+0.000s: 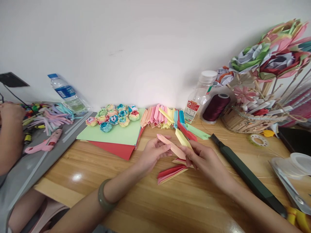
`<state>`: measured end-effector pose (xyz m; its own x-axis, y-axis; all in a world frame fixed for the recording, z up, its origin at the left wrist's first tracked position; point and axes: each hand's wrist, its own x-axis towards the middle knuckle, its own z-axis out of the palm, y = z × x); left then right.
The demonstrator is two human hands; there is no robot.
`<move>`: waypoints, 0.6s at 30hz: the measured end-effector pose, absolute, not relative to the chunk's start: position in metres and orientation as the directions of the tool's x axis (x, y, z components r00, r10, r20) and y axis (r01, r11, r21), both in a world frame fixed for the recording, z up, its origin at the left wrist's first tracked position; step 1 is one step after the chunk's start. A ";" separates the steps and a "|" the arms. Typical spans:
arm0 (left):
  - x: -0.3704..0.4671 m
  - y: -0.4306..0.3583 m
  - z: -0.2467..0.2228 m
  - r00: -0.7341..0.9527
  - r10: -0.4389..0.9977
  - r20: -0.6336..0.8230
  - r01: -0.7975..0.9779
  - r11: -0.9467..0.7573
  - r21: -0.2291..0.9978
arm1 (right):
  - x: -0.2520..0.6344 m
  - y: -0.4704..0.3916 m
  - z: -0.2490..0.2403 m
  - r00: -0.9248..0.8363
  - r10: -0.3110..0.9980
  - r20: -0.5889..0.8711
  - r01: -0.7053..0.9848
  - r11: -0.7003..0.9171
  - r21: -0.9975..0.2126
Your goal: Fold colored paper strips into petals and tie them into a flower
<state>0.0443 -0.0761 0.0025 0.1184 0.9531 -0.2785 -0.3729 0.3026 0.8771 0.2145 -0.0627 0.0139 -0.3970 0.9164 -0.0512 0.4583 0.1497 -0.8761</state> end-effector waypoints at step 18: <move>0.045 -0.077 0.001 0.130 0.952 -0.278 -0.407 0.306 0.861 | 0.208 -0.067 0.015 -0.519 0.854 -0.039 0.216 0.087 -0.972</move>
